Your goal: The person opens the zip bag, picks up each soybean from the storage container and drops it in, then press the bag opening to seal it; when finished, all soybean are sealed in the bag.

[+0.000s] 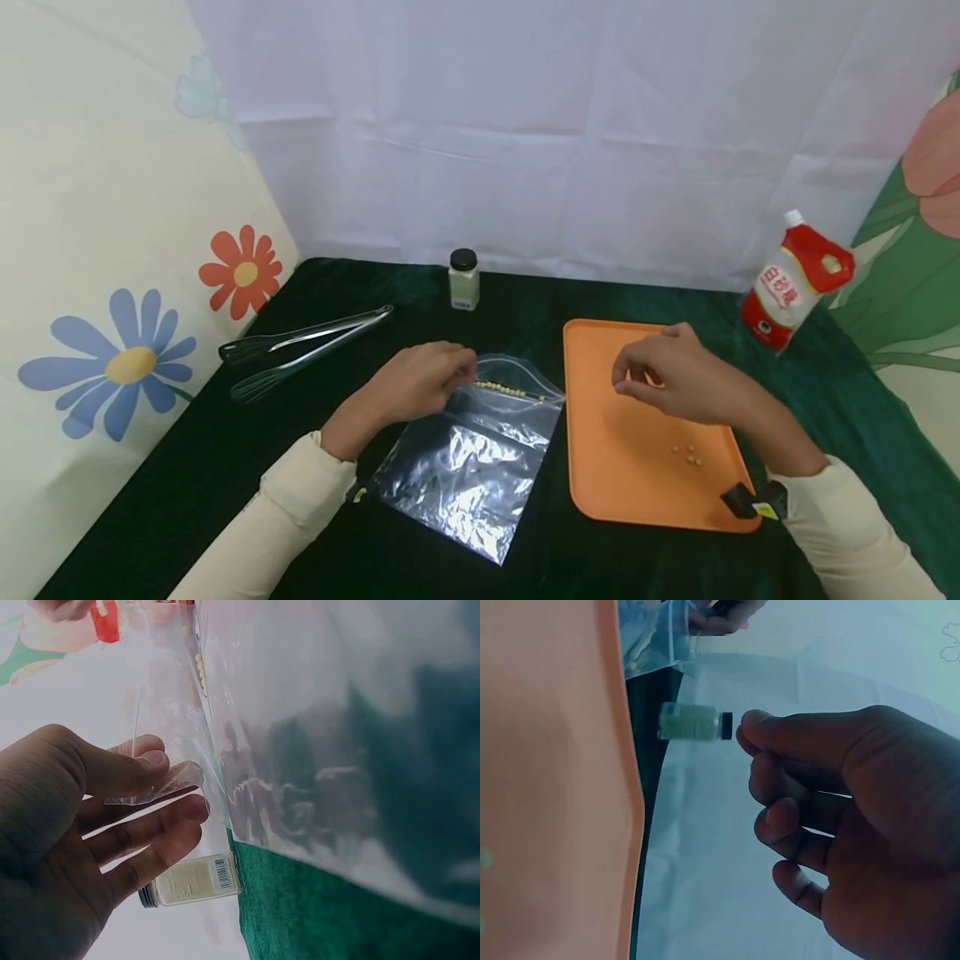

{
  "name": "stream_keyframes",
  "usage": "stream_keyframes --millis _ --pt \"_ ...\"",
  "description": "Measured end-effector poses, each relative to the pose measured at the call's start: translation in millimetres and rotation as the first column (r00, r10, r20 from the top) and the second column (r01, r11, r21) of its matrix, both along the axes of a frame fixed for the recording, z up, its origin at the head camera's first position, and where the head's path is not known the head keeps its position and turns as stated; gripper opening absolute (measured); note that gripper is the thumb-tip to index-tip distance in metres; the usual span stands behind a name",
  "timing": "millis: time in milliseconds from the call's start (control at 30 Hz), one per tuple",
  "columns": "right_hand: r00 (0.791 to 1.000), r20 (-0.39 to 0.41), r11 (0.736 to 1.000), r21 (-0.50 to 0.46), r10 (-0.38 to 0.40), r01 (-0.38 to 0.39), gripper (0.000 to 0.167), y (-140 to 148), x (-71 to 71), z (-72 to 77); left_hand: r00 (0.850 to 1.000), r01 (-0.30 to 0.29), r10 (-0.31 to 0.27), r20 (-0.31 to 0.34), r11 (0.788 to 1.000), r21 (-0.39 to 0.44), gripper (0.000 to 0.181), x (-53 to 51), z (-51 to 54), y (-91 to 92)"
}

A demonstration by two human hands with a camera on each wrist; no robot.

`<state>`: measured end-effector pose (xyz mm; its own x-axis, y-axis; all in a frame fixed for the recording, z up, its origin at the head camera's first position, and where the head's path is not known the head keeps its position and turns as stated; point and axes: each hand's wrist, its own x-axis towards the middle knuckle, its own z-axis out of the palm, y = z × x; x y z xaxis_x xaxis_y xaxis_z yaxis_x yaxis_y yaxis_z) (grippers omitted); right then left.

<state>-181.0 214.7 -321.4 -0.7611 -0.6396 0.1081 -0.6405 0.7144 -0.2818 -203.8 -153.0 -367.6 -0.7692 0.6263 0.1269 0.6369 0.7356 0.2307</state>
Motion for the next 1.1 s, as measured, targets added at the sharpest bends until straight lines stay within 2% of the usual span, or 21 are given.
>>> stream_keyframes --millis 133,267,467,600,700,933,1100 --pt "0.997 0.082 0.998 0.067 0.009 -0.015 0.009 12 5.8 -4.2 1.000 0.002 -0.002 -0.001 1.000 0.001 0.018 -0.1 -0.1 -0.5" --pt "0.984 0.176 0.990 0.140 0.009 -0.034 0.012 23 10.7 -8.8 1.000 0.001 -0.001 0.000 1.000 0.003 0.018 0.0 -0.4 -0.9" --pt "0.947 0.305 0.957 0.291 -0.103 0.011 0.012 31 15.7 -15.8 1.000 -0.006 0.006 -0.003 1.000 -0.005 0.017 1.1 -0.8 -0.7" --pt "0.930 0.317 0.923 0.382 -0.185 0.054 0.016 32 17.2 -19.9 1.000 -0.008 0.007 -0.009 1.000 -0.012 0.017 0.9 -1.1 -0.1" --pt "0.924 0.315 0.909 0.411 -0.217 0.073 0.020 32 17.2 -22.3 1.000 -0.004 0.004 -0.006 1.000 -0.010 0.018 0.6 -0.8 0.3" --pt "0.921 0.310 0.908 0.408 -0.236 0.095 0.021 31 15.3 -28.7 1.000 0.002 -0.002 -0.003 1.000 -0.010 0.018 0.0 0.1 0.8" --pt "0.915 0.312 0.902 0.418 -0.254 0.108 0.020 29 13.8 -27.7 1.000 0.001 -0.001 0.002 1.000 -0.011 0.017 -0.3 1.2 1.3"
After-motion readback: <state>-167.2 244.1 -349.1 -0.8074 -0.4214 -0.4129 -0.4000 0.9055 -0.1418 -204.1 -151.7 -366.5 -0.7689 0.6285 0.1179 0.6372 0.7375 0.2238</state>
